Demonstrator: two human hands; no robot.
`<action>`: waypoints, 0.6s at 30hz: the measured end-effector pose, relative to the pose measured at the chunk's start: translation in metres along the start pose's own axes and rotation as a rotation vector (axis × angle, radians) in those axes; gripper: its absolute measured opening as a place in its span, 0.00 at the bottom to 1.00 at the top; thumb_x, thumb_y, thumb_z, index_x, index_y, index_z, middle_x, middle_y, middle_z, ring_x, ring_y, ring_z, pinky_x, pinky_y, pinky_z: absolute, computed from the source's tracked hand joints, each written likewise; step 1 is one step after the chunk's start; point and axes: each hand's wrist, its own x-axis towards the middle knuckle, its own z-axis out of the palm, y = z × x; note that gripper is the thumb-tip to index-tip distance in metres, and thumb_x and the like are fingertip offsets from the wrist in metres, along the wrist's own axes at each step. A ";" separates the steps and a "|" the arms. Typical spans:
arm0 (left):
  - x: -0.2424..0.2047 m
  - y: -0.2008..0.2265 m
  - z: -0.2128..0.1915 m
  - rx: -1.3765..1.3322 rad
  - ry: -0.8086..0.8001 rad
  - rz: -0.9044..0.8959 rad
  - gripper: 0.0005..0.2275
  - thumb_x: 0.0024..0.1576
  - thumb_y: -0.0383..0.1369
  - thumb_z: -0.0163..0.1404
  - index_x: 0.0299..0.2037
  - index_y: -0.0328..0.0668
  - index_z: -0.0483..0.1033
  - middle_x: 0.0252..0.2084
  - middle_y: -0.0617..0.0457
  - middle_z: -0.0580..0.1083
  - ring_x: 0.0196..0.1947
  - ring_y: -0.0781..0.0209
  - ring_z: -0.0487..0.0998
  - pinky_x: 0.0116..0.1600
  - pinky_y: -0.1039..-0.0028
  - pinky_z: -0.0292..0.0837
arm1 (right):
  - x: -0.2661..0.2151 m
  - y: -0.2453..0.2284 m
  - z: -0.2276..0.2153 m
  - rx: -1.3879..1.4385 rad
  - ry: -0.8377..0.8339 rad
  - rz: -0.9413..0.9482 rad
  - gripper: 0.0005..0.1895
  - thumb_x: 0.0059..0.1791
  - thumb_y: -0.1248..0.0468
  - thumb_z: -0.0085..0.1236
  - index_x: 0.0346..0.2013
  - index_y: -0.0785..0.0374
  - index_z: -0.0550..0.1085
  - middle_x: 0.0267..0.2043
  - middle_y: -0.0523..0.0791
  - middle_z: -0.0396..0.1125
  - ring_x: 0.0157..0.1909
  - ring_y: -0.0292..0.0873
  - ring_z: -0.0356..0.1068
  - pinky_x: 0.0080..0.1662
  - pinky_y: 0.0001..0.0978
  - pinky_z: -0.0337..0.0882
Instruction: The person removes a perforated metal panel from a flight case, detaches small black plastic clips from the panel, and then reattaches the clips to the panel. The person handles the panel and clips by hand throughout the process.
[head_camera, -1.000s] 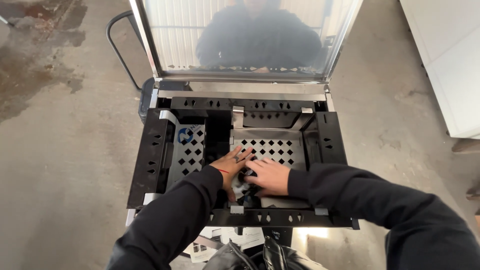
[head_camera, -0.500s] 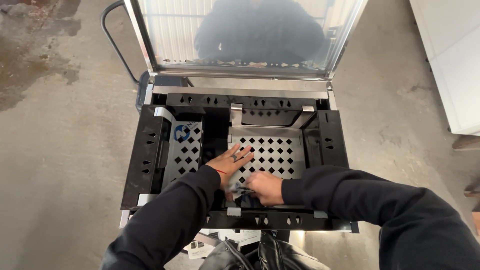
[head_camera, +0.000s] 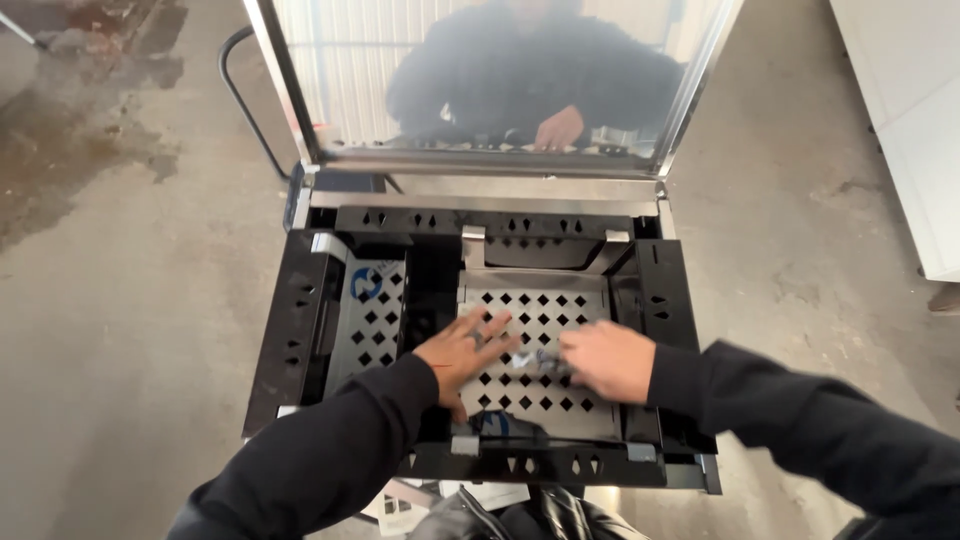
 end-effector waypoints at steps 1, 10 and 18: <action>-0.002 0.002 0.003 0.002 0.001 0.006 0.68 0.25 0.47 0.77 0.76 0.48 0.41 0.78 0.47 0.35 0.76 0.35 0.32 0.72 0.51 0.44 | -0.003 -0.007 0.002 -0.001 0.001 0.006 0.10 0.43 0.63 0.63 0.34 0.64 0.73 0.43 0.46 0.66 0.46 0.52 0.67 0.47 0.46 0.67; 0.002 -0.007 0.042 -0.062 0.285 0.625 0.17 0.44 0.31 0.62 0.45 0.54 0.84 0.55 0.52 0.75 0.54 0.51 0.72 0.54 0.61 0.68 | 0.007 -0.006 0.036 0.103 -0.158 0.184 0.24 0.45 0.57 0.65 0.46 0.71 0.70 0.50 0.52 0.64 0.51 0.56 0.68 0.51 0.48 0.70; 0.012 -0.007 0.048 0.115 0.427 0.966 0.04 0.49 0.29 0.53 0.33 0.43 0.78 0.47 0.54 0.76 0.57 0.56 0.76 0.61 0.65 0.72 | 0.016 -0.023 0.050 0.023 -0.099 0.245 0.38 0.29 0.61 0.79 0.47 0.70 0.70 0.52 0.52 0.62 0.51 0.56 0.68 0.47 0.49 0.72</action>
